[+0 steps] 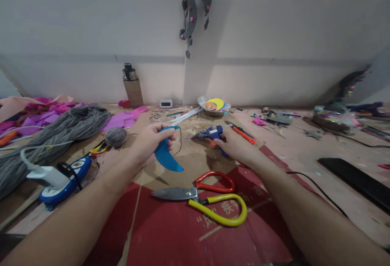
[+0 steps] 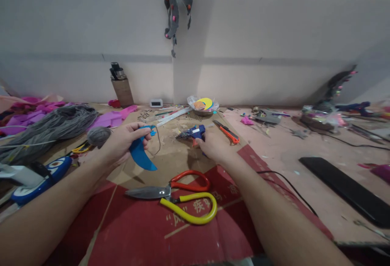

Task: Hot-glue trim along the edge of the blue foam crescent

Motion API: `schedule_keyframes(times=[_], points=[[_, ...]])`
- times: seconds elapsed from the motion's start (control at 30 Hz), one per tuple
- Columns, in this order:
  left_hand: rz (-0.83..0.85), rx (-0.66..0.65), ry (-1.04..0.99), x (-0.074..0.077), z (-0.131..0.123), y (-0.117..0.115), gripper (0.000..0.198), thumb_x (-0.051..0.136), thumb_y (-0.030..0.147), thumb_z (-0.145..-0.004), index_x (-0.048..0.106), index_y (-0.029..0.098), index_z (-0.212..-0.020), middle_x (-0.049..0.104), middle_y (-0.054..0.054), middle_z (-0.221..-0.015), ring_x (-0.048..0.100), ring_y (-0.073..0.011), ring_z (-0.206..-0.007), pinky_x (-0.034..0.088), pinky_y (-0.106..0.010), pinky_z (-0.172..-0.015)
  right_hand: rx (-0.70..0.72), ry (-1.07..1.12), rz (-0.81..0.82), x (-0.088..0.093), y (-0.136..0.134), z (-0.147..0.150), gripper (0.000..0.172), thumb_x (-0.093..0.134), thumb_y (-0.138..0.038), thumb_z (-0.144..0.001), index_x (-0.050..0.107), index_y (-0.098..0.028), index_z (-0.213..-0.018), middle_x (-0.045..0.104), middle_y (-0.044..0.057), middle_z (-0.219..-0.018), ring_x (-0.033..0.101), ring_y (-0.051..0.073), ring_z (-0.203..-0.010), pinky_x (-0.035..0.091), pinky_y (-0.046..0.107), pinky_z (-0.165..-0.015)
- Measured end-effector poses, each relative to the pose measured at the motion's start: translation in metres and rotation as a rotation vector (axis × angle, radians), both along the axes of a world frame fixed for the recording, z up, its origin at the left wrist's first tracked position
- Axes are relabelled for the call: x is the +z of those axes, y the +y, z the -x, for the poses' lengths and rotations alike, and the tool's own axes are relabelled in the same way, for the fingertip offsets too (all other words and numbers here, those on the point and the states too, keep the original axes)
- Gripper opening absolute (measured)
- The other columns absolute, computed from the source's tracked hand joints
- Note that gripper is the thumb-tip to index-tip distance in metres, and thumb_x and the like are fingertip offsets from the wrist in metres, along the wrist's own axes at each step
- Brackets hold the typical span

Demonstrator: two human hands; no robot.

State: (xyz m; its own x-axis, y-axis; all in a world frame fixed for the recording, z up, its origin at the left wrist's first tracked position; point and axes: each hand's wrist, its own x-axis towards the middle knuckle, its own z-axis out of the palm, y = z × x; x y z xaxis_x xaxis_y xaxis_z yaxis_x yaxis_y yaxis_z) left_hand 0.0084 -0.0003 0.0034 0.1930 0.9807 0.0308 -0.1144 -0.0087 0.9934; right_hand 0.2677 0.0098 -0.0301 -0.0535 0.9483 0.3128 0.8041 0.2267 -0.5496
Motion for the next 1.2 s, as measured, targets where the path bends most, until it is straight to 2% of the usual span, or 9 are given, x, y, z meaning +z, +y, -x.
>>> schedule_keyframes(times=[0.1,0.17,0.3,0.37,0.43,0.57,0.73,0.83,1.2], points=[[-0.011,-0.012,0.008,0.001,-0.003,-0.003,0.021,0.073,0.031,-0.067,0.06,0.016,-0.072,0.06,0.001,-0.062,0.053,-0.0075,-0.047,0.047,-0.02,-0.049,-0.119,-0.191,-0.193,0.01,-0.011,0.007,0.024,0.056,-0.032,-0.081,0.052,-0.019,-0.061,0.061,0.01,-0.07,0.059,0.023,-0.077,0.046,0.042,-0.077],[-0.008,-0.021,0.015,0.002,-0.005,-0.005,0.021,0.073,0.031,-0.067,0.06,0.016,-0.072,0.06,0.001,-0.062,0.053,-0.0076,-0.047,0.046,-0.02,-0.048,-0.032,-0.019,-0.292,0.019,-0.024,0.024,0.018,0.05,-0.033,-0.086,0.056,-0.018,-0.076,0.063,0.01,-0.084,0.058,0.023,-0.087,0.045,0.042,-0.083],[0.026,-0.042,-0.005,0.004,-0.01,-0.01,0.022,0.074,0.032,-0.066,0.06,0.016,-0.074,0.059,0.002,-0.061,0.053,-0.0076,-0.047,0.046,-0.02,-0.048,0.444,0.584,-0.086,0.023,-0.038,0.067,0.024,0.049,-0.028,-0.088,0.044,-0.02,-0.11,0.06,0.01,-0.115,0.057,0.017,-0.109,0.047,0.035,-0.091],[0.058,-0.058,-0.024,0.004,-0.011,-0.01,0.022,0.074,0.031,-0.066,0.06,0.016,-0.073,0.059,0.002,-0.061,0.053,-0.0073,-0.047,0.046,-0.02,-0.048,0.541,0.734,0.047,0.018,-0.038,0.081,0.029,0.049,-0.026,-0.087,0.038,-0.021,-0.114,0.062,0.008,-0.109,0.059,0.015,-0.106,0.048,0.033,-0.089],[0.09,-0.071,-0.048,0.003,-0.012,-0.01,0.021,0.074,0.03,-0.066,0.059,0.016,-0.071,0.059,0.003,-0.06,0.052,-0.0068,-0.046,0.046,-0.02,-0.048,0.544,0.767,0.134,0.012,-0.038,0.088,0.024,0.047,-0.027,-0.087,0.039,-0.021,-0.11,0.063,0.003,-0.094,0.064,0.014,-0.087,0.051,0.032,-0.08],[0.112,-0.054,-0.083,0.0,-0.012,-0.008,0.021,0.074,0.028,-0.066,0.057,0.015,-0.067,0.057,0.003,-0.058,0.05,-0.0062,-0.045,0.046,-0.019,-0.047,0.437,0.609,0.092,0.009,-0.04,0.086,0.014,0.042,-0.031,-0.091,0.049,-0.021,-0.097,0.058,0.0,-0.083,0.058,0.011,-0.063,0.05,0.027,-0.063],[0.082,-0.006,-0.029,-0.006,-0.014,-0.007,0.02,0.073,0.028,-0.067,0.058,0.015,-0.068,0.058,0.002,-0.059,0.051,-0.007,-0.045,0.046,-0.02,-0.047,0.389,0.182,-0.21,0.014,-0.045,0.079,0.019,0.041,-0.022,-0.092,0.059,-0.019,-0.094,0.062,0.005,-0.089,0.056,0.016,-0.085,0.044,0.03,-0.078],[0.024,0.024,0.064,-0.009,-0.014,-0.007,0.021,0.073,0.031,-0.066,0.06,0.016,-0.073,0.059,0.001,-0.06,0.053,-0.0085,-0.046,0.045,-0.021,-0.046,0.334,0.054,-0.291,0.016,-0.047,0.076,0.022,0.039,-0.024,-0.094,0.06,-0.019,-0.096,0.062,0.006,-0.093,0.055,0.017,-0.086,0.042,0.029,-0.078],[-0.073,-0.08,0.29,-0.011,-0.013,-0.009,0.022,0.072,0.035,-0.069,0.063,0.017,-0.076,0.059,0.001,-0.059,0.054,-0.0098,-0.049,0.045,-0.021,-0.048,0.221,0.018,-0.376,0.023,-0.043,0.065,0.018,0.047,-0.025,-0.091,0.065,-0.019,-0.093,0.061,0.004,-0.084,0.054,0.015,-0.076,0.038,0.026,-0.068]])
